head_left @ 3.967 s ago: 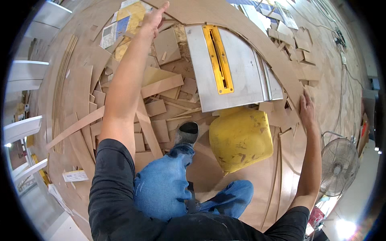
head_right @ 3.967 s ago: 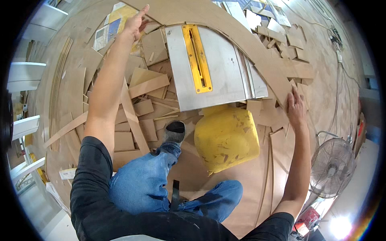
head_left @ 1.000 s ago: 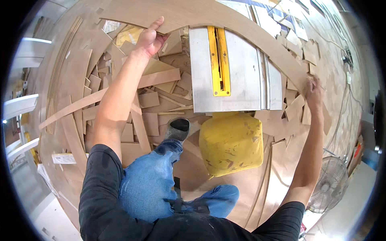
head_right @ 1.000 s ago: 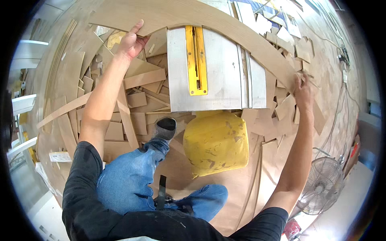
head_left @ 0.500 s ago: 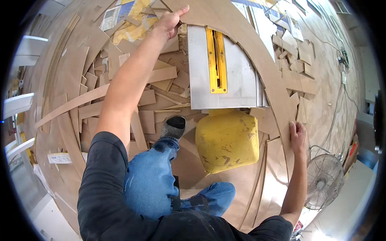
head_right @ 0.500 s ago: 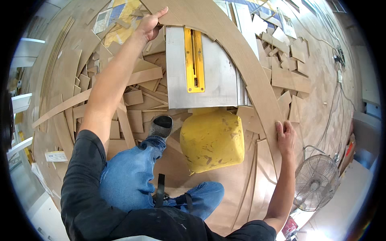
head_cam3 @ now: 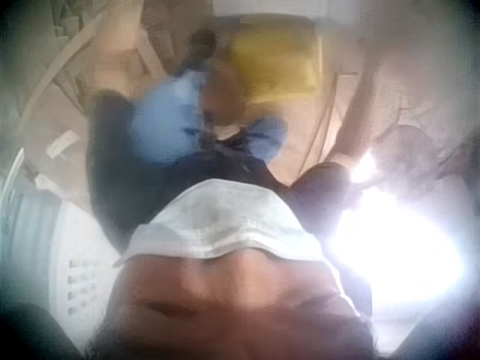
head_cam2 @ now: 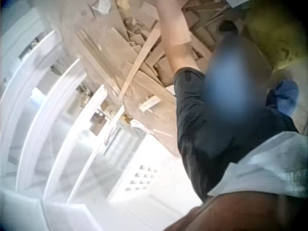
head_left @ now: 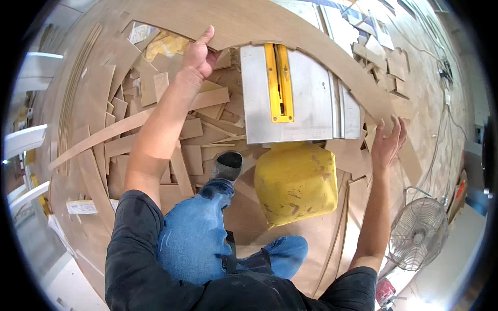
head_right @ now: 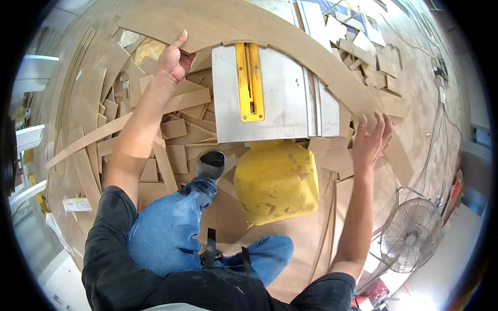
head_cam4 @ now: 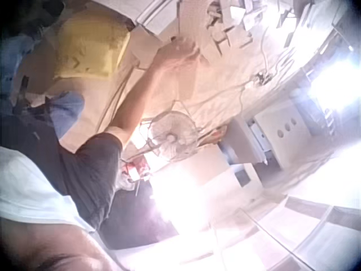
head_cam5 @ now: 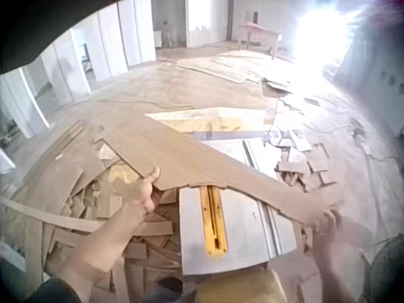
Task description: The person positions and feeds a curved piece of wood into a table saw.
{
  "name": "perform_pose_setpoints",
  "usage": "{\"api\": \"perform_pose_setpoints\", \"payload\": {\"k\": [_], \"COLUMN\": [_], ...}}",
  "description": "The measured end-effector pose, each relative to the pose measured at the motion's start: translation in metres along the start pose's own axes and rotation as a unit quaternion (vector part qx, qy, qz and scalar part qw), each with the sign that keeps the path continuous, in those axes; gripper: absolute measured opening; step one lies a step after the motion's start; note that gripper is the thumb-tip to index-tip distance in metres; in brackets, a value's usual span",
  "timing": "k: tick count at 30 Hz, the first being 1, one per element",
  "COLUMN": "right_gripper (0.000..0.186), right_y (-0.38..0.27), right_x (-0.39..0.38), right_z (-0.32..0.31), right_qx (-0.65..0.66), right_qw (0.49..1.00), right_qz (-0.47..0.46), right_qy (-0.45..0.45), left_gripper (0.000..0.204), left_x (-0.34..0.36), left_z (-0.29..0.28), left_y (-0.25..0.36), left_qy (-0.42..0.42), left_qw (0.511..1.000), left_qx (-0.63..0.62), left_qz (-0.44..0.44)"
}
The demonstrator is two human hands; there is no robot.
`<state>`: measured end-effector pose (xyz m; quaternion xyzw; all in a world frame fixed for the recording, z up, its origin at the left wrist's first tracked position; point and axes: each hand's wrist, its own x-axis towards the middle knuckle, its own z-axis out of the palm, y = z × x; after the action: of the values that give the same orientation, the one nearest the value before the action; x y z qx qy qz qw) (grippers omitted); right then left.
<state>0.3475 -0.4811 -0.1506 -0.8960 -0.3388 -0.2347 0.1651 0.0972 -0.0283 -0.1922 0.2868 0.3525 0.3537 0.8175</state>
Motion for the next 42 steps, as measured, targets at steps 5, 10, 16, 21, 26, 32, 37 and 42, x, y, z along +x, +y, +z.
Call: {"api": "perform_pose_setpoints", "payload": {"k": [5,10,16,21,26,32,37,42], "right_gripper": [0.047,0.056,0.028,0.019,0.021,0.028,0.051,0.041], "right_y": [-0.012,-0.026,-0.019,-0.025,-0.031,0.02,0.011,0.007], "right_x": [-0.028,0.034,0.072,0.084,0.05,-0.002,0.01,-0.016], "right_z": [0.022,0.053,0.095,0.095,0.055,-0.063,-0.058,-0.075], "right_qx": [0.449,0.688,0.681,0.653,0.633,0.216,0.086,0.095], "right_qw": [0.774,0.484,0.519,0.539,0.557,0.89,0.888,0.862], "right_qz": [0.414,0.539,0.514,0.53,0.528,0.311,0.221,0.237], "right_qy": [-0.167,-0.037,-0.054,-0.055,-0.102,-0.253,-0.393,-0.439], "left_gripper": [0.035,0.031,0.037,0.04,0.036,0.039,0.043,0.059], "left_x": [-0.008,-0.007,-0.017,-0.03,-0.008,0.038,0.074,0.08], "left_z": [0.012,-0.002,-0.012,-0.011,-0.02,0.023,0.029,0.047], "left_y": [-0.004,-0.004,-0.003,0.005,0.013,-0.004,0.005,0.007], "left_qy": [0.07,0.041,0.052,0.042,0.005,-0.083,-0.132,-0.205], "left_qw": [0.997,0.999,0.998,0.999,0.999,0.994,0.981,0.939], "left_qx": [-0.011,-0.019,-0.034,-0.024,0.011,0.075,0.138,0.275], "left_qz": [0.001,0.024,0.022,0.002,-0.037,0.014,0.023,0.026]}}
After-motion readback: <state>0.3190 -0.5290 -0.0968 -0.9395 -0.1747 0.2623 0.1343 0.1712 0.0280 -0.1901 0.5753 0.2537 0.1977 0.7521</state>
